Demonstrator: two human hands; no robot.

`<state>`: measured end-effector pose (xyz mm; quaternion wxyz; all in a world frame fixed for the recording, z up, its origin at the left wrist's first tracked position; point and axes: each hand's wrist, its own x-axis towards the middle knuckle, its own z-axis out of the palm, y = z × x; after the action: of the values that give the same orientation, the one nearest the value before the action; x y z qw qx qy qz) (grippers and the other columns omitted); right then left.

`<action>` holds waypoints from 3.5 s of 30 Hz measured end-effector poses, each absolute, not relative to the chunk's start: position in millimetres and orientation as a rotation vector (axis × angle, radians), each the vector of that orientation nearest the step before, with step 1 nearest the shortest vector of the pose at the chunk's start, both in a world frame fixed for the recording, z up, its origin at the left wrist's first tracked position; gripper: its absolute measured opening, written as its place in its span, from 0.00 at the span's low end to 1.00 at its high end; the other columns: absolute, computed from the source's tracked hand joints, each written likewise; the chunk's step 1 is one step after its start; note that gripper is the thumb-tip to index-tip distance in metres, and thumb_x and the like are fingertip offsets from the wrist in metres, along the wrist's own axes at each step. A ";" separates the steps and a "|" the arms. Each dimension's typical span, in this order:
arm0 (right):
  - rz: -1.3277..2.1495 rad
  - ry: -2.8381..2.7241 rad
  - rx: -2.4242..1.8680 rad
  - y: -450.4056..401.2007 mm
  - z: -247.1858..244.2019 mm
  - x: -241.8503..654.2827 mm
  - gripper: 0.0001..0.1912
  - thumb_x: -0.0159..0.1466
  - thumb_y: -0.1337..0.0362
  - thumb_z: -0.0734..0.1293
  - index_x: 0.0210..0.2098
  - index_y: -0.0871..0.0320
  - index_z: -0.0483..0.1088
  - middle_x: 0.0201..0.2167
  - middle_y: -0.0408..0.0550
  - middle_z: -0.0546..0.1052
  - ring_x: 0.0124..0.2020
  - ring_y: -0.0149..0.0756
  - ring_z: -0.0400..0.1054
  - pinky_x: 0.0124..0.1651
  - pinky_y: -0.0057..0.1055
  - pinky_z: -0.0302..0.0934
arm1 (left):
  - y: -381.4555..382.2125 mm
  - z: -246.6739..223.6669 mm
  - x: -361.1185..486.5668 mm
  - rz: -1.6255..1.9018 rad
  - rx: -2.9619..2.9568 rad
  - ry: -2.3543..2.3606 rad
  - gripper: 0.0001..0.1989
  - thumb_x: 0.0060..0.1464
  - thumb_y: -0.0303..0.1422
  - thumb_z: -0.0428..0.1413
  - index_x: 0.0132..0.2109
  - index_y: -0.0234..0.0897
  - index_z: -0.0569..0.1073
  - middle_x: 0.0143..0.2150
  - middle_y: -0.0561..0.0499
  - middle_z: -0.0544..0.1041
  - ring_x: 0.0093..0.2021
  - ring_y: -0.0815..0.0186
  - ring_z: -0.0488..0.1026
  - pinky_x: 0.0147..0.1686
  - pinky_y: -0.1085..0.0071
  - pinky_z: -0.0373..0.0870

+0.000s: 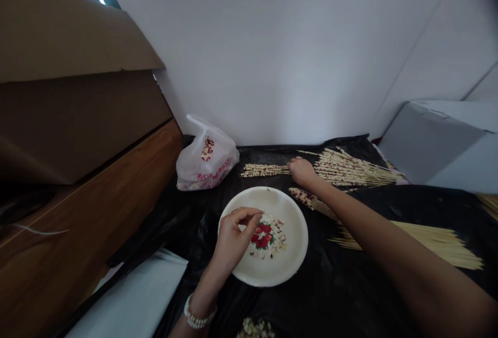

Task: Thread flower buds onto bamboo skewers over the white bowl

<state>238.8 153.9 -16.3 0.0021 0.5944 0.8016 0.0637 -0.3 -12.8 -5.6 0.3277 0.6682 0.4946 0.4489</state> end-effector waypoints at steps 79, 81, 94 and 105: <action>-0.292 3.114 2.327 -51.1 9.7 221.8 0.11 0.67 0.67 0.58 0.44 0.55 0.71 0.40 0.51 0.81 0.38 0.43 0.76 0.39 0.34 0.67 | 13.9 -12.6 36.1 0.163 2.520 0.990 0.29 0.42 0.38 0.64 0.54 0.41 0.71 0.51 0.44 0.72 0.49 0.52 0.70 0.49 0.59 0.66; -0.328 3.109 2.331 -49.8 7.6 222.0 0.11 0.66 0.67 0.58 0.44 0.56 0.71 0.40 0.52 0.81 0.39 0.43 0.76 0.39 0.34 0.67 | 10.6 -12.7 34.8 0.065 2.582 0.975 0.25 0.40 0.35 0.64 0.49 0.41 0.73 0.47 0.44 0.73 0.46 0.52 0.70 0.45 0.61 0.67; -1.288 2.994 2.465 -46.2 12.6 227.0 0.10 0.65 0.62 0.61 0.42 0.57 0.71 0.28 0.48 0.78 0.27 0.39 0.72 0.30 0.34 0.65 | 17.0 -12.5 11.4 0.271 2.213 1.282 0.07 0.42 0.21 0.52 0.28 0.37 0.70 0.28 0.49 0.74 0.30 0.62 0.71 0.30 0.68 0.65; -3.198 1.922 1.762 -44.2 12.3 215.9 0.12 0.62 0.56 0.69 0.39 0.58 0.70 0.20 0.41 0.75 0.13 0.23 0.60 0.17 0.23 0.43 | 13.3 -3.7 -10.6 0.390 2.022 1.361 0.13 0.52 0.40 0.55 0.40 0.36 0.76 0.36 0.46 0.75 0.37 0.58 0.72 0.40 0.62 0.66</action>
<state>215.9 -44.2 12.3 -0.4728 0.3763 0.4103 -0.6830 -10.6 13.3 -3.7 0.3301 0.7732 0.5205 0.1492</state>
